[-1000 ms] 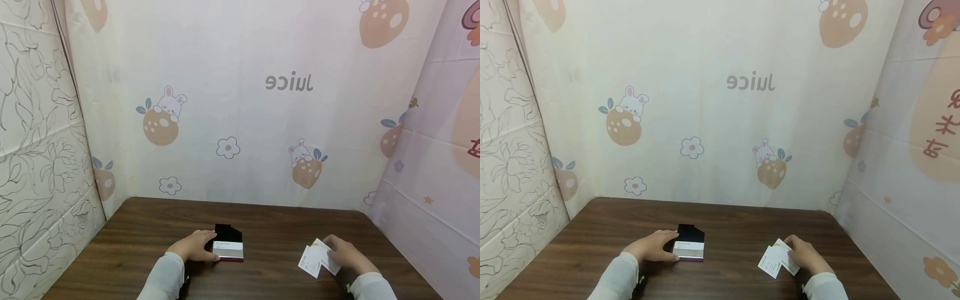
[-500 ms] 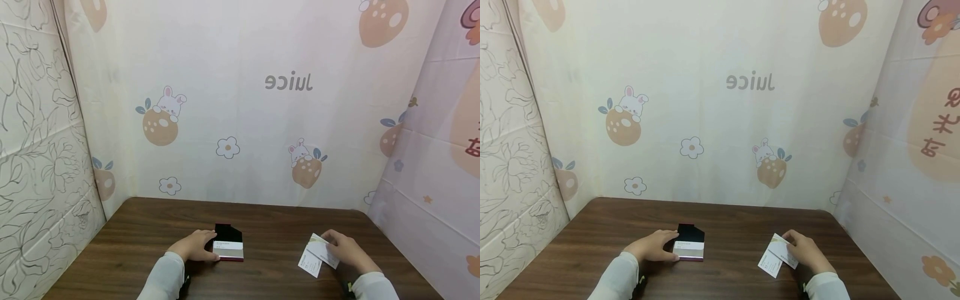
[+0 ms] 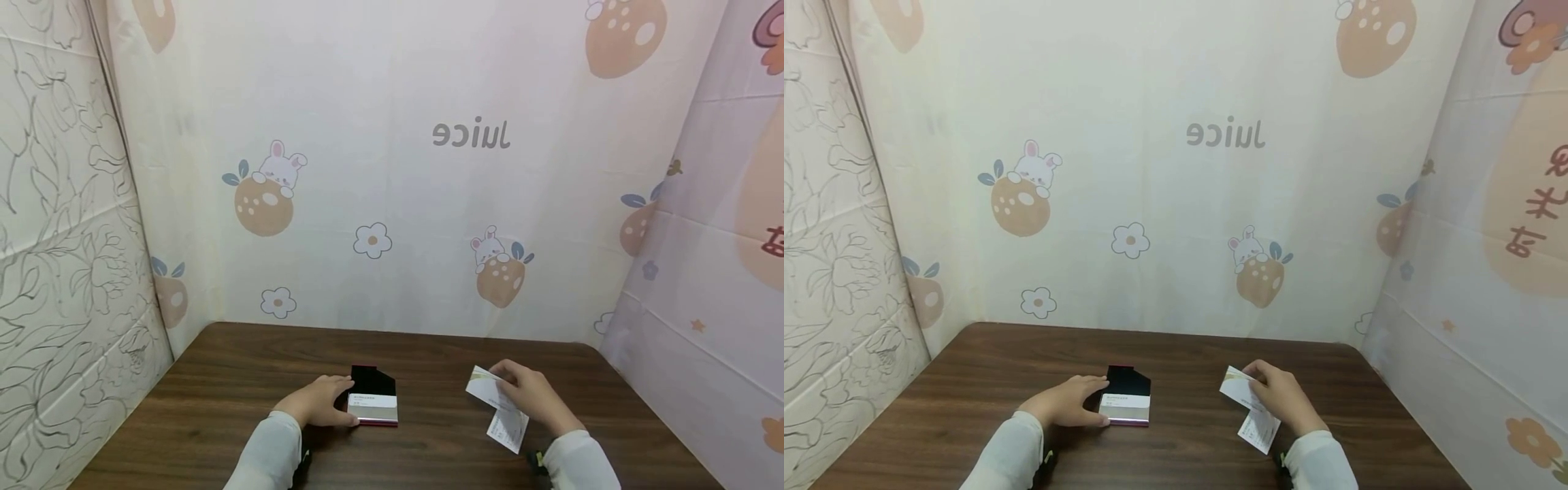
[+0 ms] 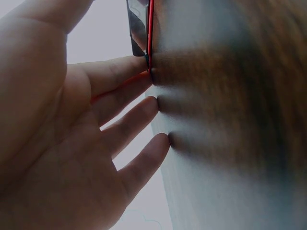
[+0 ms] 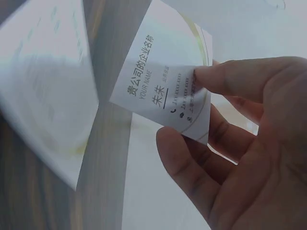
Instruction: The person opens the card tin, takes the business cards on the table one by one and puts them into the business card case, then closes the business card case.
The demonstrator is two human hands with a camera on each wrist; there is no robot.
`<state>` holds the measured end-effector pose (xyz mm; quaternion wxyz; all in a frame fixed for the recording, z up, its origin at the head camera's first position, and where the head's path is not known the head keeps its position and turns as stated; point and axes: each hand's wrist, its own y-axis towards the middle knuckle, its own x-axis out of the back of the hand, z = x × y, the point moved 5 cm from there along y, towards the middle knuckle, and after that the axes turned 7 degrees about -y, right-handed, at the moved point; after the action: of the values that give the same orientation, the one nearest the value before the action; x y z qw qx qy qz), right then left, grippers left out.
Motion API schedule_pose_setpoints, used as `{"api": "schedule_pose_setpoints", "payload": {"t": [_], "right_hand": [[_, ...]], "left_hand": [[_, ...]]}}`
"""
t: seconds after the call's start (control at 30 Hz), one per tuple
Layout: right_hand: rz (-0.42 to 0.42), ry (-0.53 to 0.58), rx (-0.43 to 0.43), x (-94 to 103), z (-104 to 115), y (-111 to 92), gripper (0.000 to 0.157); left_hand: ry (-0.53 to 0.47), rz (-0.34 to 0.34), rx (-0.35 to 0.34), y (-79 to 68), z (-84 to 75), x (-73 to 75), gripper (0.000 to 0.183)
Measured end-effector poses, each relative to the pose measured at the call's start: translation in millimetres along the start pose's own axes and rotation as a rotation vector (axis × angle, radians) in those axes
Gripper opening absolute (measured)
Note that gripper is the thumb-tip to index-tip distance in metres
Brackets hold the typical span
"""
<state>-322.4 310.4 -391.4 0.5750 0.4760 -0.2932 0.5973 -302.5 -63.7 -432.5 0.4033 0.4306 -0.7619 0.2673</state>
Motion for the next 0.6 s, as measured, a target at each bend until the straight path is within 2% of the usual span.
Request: {"api": "schedule_pose_setpoints", "payload": {"t": [0.33,0.6], "right_hand": [[-0.030,0.035,0.132,-33.1,59,22,0.018],[0.025,0.101,0.319,-59.2,115,33,0.026]], "left_hand": [[0.004,-0.002,0.006,0.9,-1.8,-2.1,0.078],[0.014,-0.015,-0.001,2.8,-0.2,-3.2,0.079]]}}
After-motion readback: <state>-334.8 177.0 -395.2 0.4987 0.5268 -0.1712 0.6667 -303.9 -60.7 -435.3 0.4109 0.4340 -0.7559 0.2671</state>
